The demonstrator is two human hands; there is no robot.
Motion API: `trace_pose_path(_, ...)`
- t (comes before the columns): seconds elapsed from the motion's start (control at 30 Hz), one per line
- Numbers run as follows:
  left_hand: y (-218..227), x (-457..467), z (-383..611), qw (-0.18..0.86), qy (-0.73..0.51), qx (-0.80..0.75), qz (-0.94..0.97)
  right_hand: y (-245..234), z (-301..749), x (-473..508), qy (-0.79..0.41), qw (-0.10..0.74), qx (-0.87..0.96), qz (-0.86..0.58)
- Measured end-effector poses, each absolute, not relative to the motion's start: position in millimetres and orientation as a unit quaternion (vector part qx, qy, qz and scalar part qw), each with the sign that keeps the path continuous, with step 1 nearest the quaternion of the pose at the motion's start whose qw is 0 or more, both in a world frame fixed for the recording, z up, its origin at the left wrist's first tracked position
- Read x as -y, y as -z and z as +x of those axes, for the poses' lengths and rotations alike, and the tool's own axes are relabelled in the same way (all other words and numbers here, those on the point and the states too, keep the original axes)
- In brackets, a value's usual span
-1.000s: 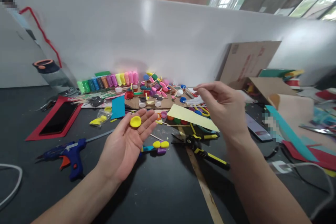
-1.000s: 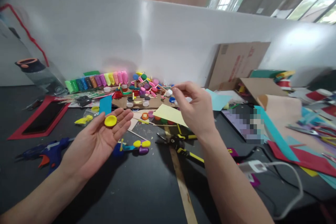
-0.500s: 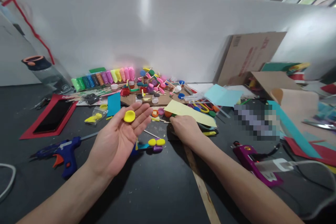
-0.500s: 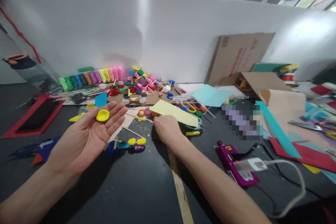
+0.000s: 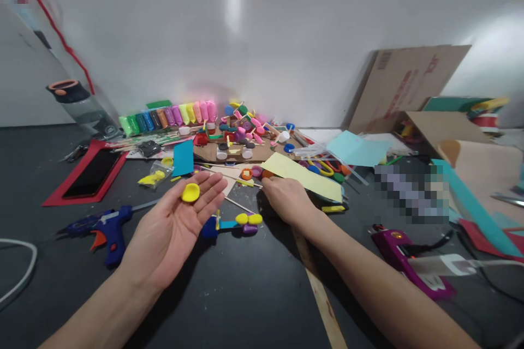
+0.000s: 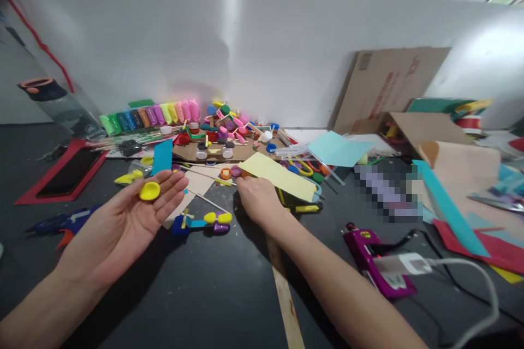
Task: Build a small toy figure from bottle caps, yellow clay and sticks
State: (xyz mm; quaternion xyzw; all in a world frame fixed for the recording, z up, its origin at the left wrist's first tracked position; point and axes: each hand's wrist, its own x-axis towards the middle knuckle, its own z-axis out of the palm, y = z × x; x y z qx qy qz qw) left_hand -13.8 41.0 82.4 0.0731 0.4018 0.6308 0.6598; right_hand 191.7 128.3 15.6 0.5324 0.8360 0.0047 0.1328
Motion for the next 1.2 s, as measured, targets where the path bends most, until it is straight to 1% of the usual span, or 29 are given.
trace_pose_path(0.3, -71.1, -38.9, -14.8, 0.677, -0.630, -0.377, 0.043, -10.6, 164.9, -148.1, 0.009, 0.101, -0.837, 0.537)
trace_pose_path(0.43, -65.8, -31.4, -16.5, 0.703, -0.613, -0.361, 0.017, -16.3, 174.1, -142.9, 0.008, 0.059, -0.825, 0.561)
trace_pose_path(0.53, -63.6, -27.0, -17.7, 0.722, -0.599, -0.345, 0.012, -32.9, 184.7, -133.1, 0.010, 0.005, -0.817, 0.576)
trace_pose_path(0.63, -59.8, -23.8, -17.8, 0.735, -0.586, -0.342, -0.003, -54.0, 188.7, -117.4, 0.034, -0.076, -0.816, 0.572)
trace_pose_path(0.73, -53.7, -19.5, -16.6, 0.746, -0.574, -0.336, -0.025, -68.8, 181.4, -95.3, 0.121, -0.220, -0.821, 0.513)
trace_pose_path(0.77, -51.7, -17.7, -16.1, 0.752, -0.568, -0.332, -0.030, -71.4, 177.0, -87.6, 0.191, -0.318, -0.808, 0.459)
trace_pose_path(0.8, -50.1, -15.8, -15.6, 0.759, -0.563, -0.327, -0.032, -72.9, 172.0, -80.4, 0.238, -0.379, -0.797, 0.405)
trace_pose_path(0.83, -49.0, -13.9, -15.2, 0.765, -0.558, -0.320, -0.034, -73.4, 166.8, -74.1, 0.255, -0.411, -0.798, 0.359)
trace_pose_path(0.87, -48.5, -12.2, -15.0, 0.771, -0.552, -0.314, -0.034, -73.1, 161.8, -69.0, 0.266, -0.415, -0.814, 0.306)
trace_pose_path(0.9, -48.5, -10.8, -14.9, 0.777, -0.548, -0.308, -0.037, -72.1, 157.2, -65.3, 0.270, -0.403, -0.833, 0.266)
trace_pose_path(0.97, -49.5, -9.3, -15.4, 0.789, -0.537, -0.296, -0.042, -69.1, 150.4, -61.5, 0.266, -0.373, -0.861, 0.222)
trace_pose_path(1.03, -50.2, -8.8, -16.4, 0.801, -0.527, -0.280, -0.041, -65.8, 147.2, -60.8, 0.259, -0.356, -0.872, 0.215)
trace_pose_path(1.2, -45.3, -5.4, -16.3, 0.815, -0.532, -0.230, -0.002, -61.8, 148.6, -60.7, 0.267, -0.349, -0.867, 0.236)
